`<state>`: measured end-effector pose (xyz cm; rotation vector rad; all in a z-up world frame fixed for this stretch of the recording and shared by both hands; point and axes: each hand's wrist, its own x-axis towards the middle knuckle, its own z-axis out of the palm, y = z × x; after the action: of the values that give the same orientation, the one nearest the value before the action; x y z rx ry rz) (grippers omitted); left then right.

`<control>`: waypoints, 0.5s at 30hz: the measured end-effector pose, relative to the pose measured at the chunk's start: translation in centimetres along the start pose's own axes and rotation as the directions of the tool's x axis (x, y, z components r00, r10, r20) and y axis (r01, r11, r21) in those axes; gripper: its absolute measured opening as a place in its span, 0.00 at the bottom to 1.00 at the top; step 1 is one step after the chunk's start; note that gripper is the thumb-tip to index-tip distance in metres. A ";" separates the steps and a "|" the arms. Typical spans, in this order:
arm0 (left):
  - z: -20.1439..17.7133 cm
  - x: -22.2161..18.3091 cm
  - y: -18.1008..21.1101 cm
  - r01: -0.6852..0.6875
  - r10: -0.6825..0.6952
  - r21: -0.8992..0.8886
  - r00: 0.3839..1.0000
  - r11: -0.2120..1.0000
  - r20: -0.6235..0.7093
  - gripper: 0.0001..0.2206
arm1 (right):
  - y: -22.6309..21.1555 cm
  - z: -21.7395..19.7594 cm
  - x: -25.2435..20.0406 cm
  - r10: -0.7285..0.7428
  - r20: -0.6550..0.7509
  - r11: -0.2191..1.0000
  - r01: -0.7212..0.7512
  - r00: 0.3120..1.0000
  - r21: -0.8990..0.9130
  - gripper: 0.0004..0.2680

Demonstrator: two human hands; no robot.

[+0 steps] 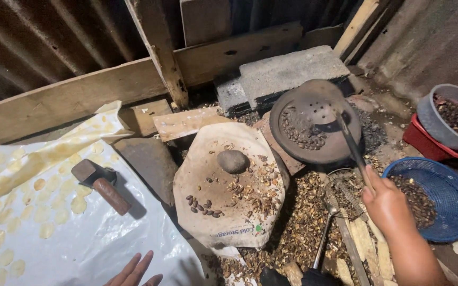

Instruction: Cracking seeds with a hammer and grinding them with a stone mortar

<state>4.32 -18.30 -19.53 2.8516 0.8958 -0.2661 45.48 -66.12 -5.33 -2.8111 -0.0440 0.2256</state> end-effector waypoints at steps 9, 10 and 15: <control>-18.2 4.4 7.6 -0.575 0.605 -0.222 0.651 0.787 0.459 0.29 | 4.3 10.0 6.3 -0.206 0.031 0.784 0.184 0.978 -0.592 0.17; -20.6 5.1 10.4 -0.380 0.408 -0.155 0.801 0.912 0.438 0.27 | 1.5 8.3 5.2 -0.263 -0.023 0.670 0.166 0.964 -0.723 0.25; -13.7 12.0 11.5 -0.745 0.744 0.207 0.661 0.634 0.097 0.26 | -17.1 14.6 -1.4 -0.674 0.200 0.734 0.675 0.711 0.072 0.10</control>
<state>22.35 -18.51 -7.74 3.1199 -0.4156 -0.2735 41.67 -45.42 -13.34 -2.5450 -1.1075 0.3408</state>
